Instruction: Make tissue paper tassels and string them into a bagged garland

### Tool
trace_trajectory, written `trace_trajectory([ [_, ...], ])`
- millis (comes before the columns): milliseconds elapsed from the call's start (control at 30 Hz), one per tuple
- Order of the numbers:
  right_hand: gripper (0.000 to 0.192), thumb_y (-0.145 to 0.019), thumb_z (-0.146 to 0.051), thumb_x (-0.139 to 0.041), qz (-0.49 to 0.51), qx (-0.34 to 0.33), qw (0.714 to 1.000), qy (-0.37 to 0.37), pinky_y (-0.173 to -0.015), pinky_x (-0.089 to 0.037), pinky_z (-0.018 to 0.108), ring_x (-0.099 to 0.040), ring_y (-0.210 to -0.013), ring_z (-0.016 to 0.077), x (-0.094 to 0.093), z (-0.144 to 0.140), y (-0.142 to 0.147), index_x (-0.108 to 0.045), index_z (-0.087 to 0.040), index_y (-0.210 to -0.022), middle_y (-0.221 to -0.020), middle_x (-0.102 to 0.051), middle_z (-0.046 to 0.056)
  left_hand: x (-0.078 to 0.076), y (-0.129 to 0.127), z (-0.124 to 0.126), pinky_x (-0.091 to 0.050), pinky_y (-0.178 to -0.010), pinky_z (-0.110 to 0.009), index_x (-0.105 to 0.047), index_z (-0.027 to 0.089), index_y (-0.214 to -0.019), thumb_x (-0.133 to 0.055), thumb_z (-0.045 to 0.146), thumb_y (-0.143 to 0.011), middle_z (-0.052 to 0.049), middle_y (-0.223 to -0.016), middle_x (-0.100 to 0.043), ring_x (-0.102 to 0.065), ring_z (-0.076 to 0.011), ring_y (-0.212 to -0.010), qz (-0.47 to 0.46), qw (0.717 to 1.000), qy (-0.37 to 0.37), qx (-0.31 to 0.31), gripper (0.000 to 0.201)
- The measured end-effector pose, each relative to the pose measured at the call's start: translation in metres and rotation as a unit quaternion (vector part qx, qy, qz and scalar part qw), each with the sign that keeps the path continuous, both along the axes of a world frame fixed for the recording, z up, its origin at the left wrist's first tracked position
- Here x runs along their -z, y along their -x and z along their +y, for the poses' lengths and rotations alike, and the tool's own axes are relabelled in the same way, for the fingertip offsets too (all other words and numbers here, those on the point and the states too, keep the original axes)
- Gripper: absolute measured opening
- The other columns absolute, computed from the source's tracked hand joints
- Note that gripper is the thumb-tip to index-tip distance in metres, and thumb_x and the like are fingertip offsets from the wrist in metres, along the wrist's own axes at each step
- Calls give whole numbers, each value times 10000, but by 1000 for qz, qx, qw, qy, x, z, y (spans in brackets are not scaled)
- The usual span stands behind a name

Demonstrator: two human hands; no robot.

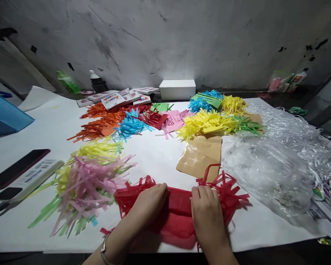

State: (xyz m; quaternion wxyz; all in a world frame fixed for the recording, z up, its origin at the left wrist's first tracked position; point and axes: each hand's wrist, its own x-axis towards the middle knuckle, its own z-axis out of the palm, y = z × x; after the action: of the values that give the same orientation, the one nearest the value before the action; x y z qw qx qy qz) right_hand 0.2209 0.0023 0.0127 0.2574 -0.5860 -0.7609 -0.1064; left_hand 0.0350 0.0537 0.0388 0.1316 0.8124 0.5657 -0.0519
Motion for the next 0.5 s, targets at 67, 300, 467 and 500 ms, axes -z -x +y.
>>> trace_trajectory([
  [67, 221, -976, -138, -458, 5, -70, 996, -58, -934, -443, 469, -633, -950, 280, -2, -4, 5, -674, -145, -1021, -988, -711, 129, 2, 0, 0, -508, -652, -349, -624, 158, -955, -374, 89, -967, -119, -865, -732, -722, -278, -767, -1, 1000, -2, 1, 260],
  [300, 320, -893, 24, -418, 7, -154, 987, -53, -808, -500, 374, -631, -809, 237, 16, -14, 16, -707, -105, -942, -854, -710, 104, 4, 7, -10, -536, -752, -403, -652, 160, -998, -476, 187, -964, -126, -977, -740, -704, -290, -889, -37, 998, -56, -16, 181],
  [467, 237, -953, -73, -450, 76, -153, 983, -66, -814, -498, 356, -632, -840, 226, 10, -15, 16, -678, -115, -1002, -924, -709, 105, 24, 17, -27, -220, -1154, -526, -672, 252, -1010, -609, 242, -939, -40, -1162, -718, -580, -259, -1165, -218, 922, -283, 152, 96],
  [500, 243, -966, -91, -441, 72, -157, 983, -65, -822, -493, 363, -629, -844, 228, 10, -16, 17, -675, -116, -1026, -935, -708, 104, 28, 18, -30, -190, -1169, -497, -671, 247, -942, -565, 222, -971, -15, -1085, -735, -596, -225, -1115, -238, 911, -290, 170, 113],
])
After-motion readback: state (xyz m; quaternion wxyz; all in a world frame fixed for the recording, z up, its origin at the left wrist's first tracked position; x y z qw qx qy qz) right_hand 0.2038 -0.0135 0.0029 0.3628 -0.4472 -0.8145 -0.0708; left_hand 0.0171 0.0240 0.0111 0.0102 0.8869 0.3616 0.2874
